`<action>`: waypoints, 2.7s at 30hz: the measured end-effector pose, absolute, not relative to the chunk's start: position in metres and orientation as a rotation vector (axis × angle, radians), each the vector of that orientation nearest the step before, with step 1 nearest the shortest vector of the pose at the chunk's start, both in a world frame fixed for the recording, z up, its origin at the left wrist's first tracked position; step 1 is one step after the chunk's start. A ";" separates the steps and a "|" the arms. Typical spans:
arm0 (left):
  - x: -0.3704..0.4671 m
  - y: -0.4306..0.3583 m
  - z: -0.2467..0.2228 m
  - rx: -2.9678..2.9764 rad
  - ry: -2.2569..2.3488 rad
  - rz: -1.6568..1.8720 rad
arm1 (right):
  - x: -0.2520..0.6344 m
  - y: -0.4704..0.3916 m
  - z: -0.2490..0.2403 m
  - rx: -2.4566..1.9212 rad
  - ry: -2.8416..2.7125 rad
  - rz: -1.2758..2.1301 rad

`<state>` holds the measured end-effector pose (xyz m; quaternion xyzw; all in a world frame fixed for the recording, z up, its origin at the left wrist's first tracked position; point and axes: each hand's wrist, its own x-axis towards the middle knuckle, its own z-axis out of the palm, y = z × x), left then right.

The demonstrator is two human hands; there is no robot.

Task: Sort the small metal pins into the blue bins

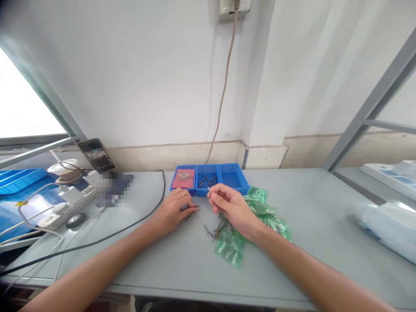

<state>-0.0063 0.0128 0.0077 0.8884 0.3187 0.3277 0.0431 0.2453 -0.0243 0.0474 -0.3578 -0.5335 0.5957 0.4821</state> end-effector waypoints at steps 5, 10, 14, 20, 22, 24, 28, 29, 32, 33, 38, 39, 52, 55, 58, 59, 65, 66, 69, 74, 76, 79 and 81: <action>-0.006 0.013 0.008 2.714 0.962 1.014 | 0.247 -0.023 0.047 -0.765 -1.205 1.566; -0.006 0.013 0.009 2.726 0.945 1.008 | 0.248 -0.022 0.047 -0.758 -1.218 1.576; -0.006 0.013 0.009 2.746 0.928 1.019 | 0.249 -0.023 0.050 -0.740 -1.213 1.615; -0.006 0.013 0.008 2.769 0.941 1.017 | 0.248 -0.022 0.050 -0.715 -1.149 1.661; -0.005 0.013 0.008 2.766 0.951 1.021 | 0.248 -0.020 0.049 -0.698 -1.130 1.681; -0.005 0.013 0.008 2.755 0.966 1.026 | 0.248 -0.019 0.048 -0.672 -1.117 1.699; -0.004 0.011 0.011 2.738 0.996 1.014 | 0.248 -0.018 0.045 -0.666 -1.137 1.688; -0.004 0.011 0.012 2.738 1.000 1.012 | 0.248 -0.019 0.044 -0.671 -1.147 1.674; -0.004 0.009 0.014 2.743 1.005 1.007 | 0.249 -0.020 0.043 -0.695 -1.183 1.634; -0.004 0.009 0.014 2.745 1.006 1.000 | 0.249 -0.020 0.043 -0.708 -1.200 1.624; -0.005 0.010 0.013 2.744 1.007 0.995 | 0.249 -0.022 0.043 -0.775 -1.266 1.585; -0.005 0.010 0.013 2.742 1.007 0.994 | 0.249 -0.022 0.043 -0.780 -1.268 1.579; -0.007 0.012 0.007 2.726 1.011 1.012 | 0.247 -0.022 0.052 -0.718 -1.143 1.693; -0.007 0.012 0.008 2.718 1.009 1.014 | 0.248 -0.022 0.052 -0.693 -1.135 1.721; -0.007 0.013 0.007 2.712 1.000 1.015 | 0.250 -0.022 0.049 -0.669 -1.165 1.750; -0.007 0.013 0.007 2.709 0.998 1.018 | 0.250 -0.023 0.048 -0.662 -1.178 1.756; -0.007 0.014 0.006 2.715 1.008 1.014 | 0.251 -0.024 0.046 -0.678 -1.225 1.738; -0.007 0.014 0.006 2.717 1.007 1.016 | 0.251 -0.024 0.046 -0.681 -1.222 1.736; -0.007 0.013 0.007 2.715 1.014 1.020 | 0.250 -0.024 0.047 -0.682 -1.206 1.741; -0.007 0.012 0.007 2.711 1.018 1.007 | 0.249 -0.024 0.047 -0.715 -1.189 1.729; -0.007 0.012 0.007 2.707 1.016 1.018 | 0.249 -0.024 0.047 -0.731 -1.190 1.717; -0.007 0.011 0.007 2.703 1.010 1.034 | 0.249 -0.024 0.047 -0.730 -1.198 1.715; -0.007 0.010 0.008 2.699 1.016 1.029 | 0.249 -0.024 0.046 -0.720 -1.198 1.715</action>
